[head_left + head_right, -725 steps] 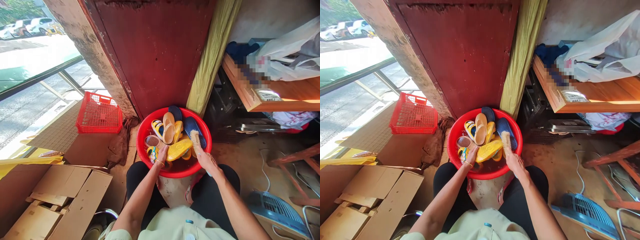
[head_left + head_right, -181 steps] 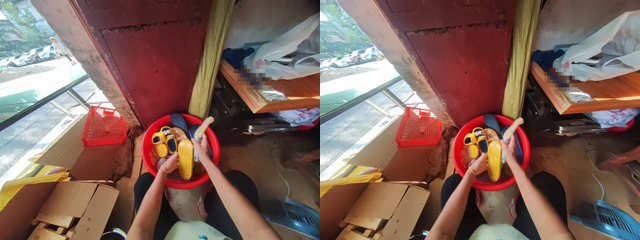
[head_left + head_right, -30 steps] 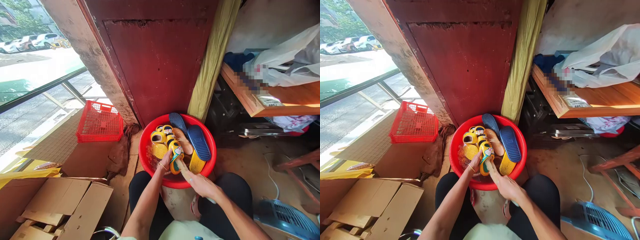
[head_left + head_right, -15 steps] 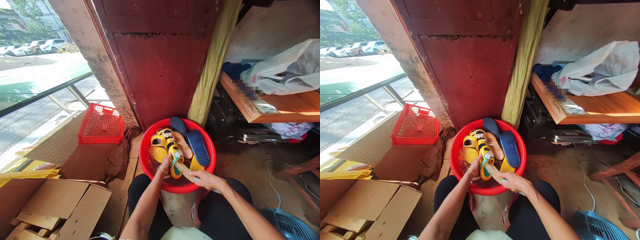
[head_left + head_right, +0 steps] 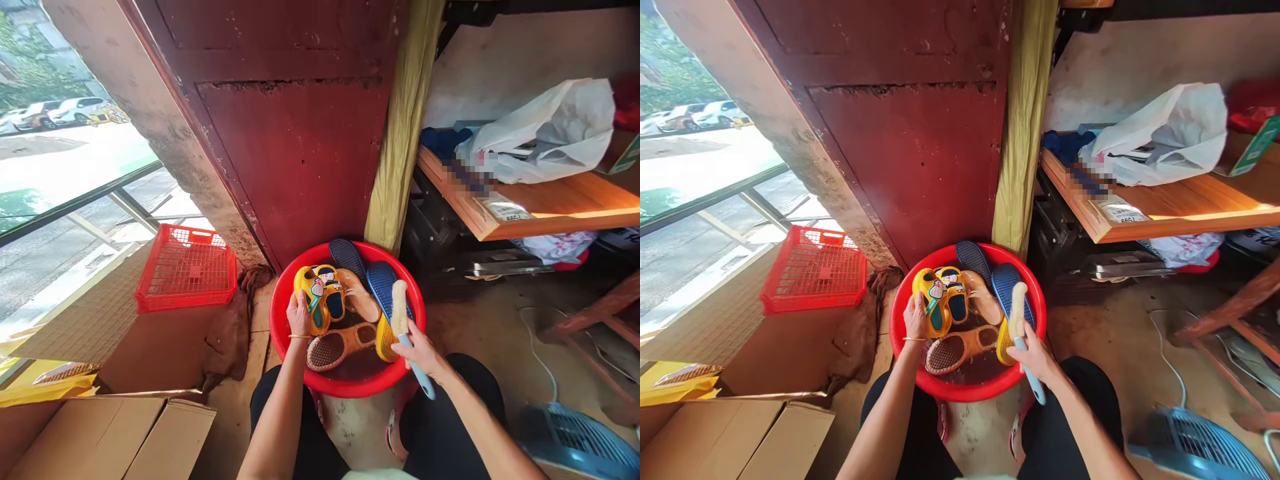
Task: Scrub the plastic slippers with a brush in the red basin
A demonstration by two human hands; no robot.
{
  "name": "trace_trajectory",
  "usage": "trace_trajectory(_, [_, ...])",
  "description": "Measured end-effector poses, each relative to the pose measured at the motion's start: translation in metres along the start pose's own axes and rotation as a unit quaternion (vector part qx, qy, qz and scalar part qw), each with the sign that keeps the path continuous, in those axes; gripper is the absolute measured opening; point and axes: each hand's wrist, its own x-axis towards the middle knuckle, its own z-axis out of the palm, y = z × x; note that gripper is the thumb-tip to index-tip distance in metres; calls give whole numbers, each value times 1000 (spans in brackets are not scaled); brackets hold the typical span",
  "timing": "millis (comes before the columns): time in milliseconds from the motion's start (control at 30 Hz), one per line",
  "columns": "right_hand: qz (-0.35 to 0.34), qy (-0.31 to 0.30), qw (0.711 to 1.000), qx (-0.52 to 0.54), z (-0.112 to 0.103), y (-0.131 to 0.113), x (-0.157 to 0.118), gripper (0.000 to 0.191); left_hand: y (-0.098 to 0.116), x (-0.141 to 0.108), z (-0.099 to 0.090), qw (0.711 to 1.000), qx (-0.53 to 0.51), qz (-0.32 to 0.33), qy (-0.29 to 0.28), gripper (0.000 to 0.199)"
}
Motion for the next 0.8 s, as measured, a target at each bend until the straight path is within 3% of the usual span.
trace_trajectory(100, [-10, 99, 988, -117, 4, -22, 45, 80, 0, 5, -7, 981, 106, 67, 145, 63])
trace_trajectory(167, [-27, 127, 970, -204, 10, -38, 76, 83, -4, 4, -9, 958, 174, 124, 191, 67])
trace_trajectory(233, [-28, 124, 953, -276, 18, -50, 104, 88, -10, 2, -7, 944, 254, 149, 149, 65])
trace_trajectory(333, [-36, 93, 937, -335, 31, -55, 135, 90, -25, 0, 0, 917, 390, 82, 23, 64])
trace_trajectory(433, [-36, 91, 931, -351, 39, -51, 149, 85, -43, 0, 6, 876, 479, 41, -46, 66])
trace_trajectory(567, [-31, 115, 935, -334, 37, -44, 141, 74, -58, 0, 6, 847, 521, 44, -93, 68])
trace_trajectory(667, [-76, 120, 933, -329, 37, -33, 120, 70, -66, 0, 3, 843, 522, 36, -125, 70])
trace_trajectory(800, [-93, 73, 927, -355, 51, -12, 92, 68, -76, -3, 3, 830, 534, 40, -156, 72])
